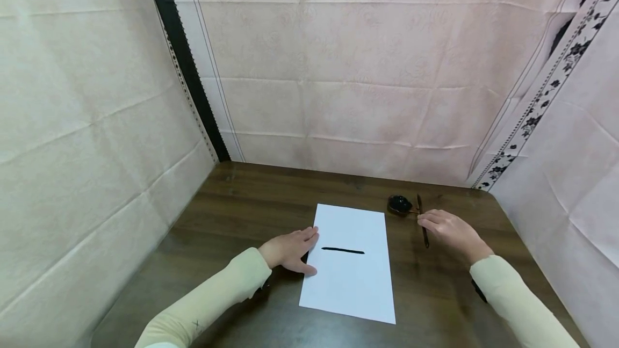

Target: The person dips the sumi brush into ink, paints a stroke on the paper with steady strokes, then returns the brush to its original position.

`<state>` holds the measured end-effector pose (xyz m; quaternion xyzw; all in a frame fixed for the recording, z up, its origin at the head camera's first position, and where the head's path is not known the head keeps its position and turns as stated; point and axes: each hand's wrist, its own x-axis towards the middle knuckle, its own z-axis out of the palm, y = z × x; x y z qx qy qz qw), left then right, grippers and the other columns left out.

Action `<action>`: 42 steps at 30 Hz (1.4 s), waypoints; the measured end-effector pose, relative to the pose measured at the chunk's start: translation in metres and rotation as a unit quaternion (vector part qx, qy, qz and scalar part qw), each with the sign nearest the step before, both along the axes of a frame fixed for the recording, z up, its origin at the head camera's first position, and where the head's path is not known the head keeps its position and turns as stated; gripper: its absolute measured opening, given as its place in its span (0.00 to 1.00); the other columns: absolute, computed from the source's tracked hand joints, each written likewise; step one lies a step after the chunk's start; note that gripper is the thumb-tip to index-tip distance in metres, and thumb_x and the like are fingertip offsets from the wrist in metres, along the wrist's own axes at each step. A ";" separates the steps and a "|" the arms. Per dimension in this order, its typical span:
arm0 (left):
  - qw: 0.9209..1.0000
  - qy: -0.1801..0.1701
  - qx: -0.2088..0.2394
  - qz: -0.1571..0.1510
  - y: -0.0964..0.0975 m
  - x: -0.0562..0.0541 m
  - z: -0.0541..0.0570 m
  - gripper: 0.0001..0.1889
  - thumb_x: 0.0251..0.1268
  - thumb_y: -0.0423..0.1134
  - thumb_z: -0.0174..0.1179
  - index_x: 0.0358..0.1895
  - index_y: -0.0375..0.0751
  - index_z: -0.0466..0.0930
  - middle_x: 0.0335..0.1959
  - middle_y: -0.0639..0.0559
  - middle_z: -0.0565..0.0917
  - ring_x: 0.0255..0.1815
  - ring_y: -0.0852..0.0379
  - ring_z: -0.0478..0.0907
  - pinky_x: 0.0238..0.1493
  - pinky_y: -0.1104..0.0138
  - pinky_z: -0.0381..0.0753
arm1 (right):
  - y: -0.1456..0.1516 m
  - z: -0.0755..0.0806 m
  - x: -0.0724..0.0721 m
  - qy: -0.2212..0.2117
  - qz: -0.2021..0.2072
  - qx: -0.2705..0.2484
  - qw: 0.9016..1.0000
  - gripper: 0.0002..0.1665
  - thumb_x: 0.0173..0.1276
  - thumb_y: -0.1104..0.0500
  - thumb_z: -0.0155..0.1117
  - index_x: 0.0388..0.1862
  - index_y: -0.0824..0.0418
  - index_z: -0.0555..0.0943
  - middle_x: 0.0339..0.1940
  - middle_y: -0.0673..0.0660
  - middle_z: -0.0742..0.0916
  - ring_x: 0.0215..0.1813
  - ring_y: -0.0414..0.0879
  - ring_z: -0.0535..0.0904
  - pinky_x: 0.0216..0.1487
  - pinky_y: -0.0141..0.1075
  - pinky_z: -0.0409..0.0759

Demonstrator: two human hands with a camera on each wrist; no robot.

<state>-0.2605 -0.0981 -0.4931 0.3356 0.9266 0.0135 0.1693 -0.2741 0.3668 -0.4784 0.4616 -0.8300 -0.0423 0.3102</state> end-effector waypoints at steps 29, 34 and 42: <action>0.999 -0.032 0.017 0.009 0.003 -0.002 0.000 0.53 0.68 0.68 0.62 0.87 0.43 0.50 0.90 0.48 0.48 0.91 0.51 0.46 0.88 0.56 0.54 | 0.003 -0.031 0.007 0.010 -0.014 0.144 0.989 0.22 0.46 0.73 0.80 0.42 0.61 0.89 0.44 0.55 0.92 0.48 0.50 0.87 0.49 0.42 0.90; 0.998 -0.053 0.026 0.015 0.002 -0.003 0.000 0.55 0.68 0.68 0.62 0.87 0.43 0.48 0.90 0.48 0.45 0.91 0.52 0.43 0.89 0.55 0.53 | 0.001 -0.032 0.009 -0.008 -0.031 0.151 0.988 0.21 0.48 0.72 0.81 0.42 0.60 0.89 0.45 0.55 0.93 0.49 0.50 0.88 0.50 0.41 0.90; 0.995 -0.088 0.042 0.012 -0.003 -0.005 0.001 0.57 0.70 0.69 0.61 0.88 0.40 0.41 0.91 0.47 0.39 0.92 0.52 0.38 0.89 0.55 0.50 | -0.002 -0.029 0.013 -0.022 -0.068 0.177 0.982 0.22 0.54 0.72 0.78 0.49 0.60 0.90 0.50 0.54 0.93 0.54 0.50 0.88 0.55 0.42 0.89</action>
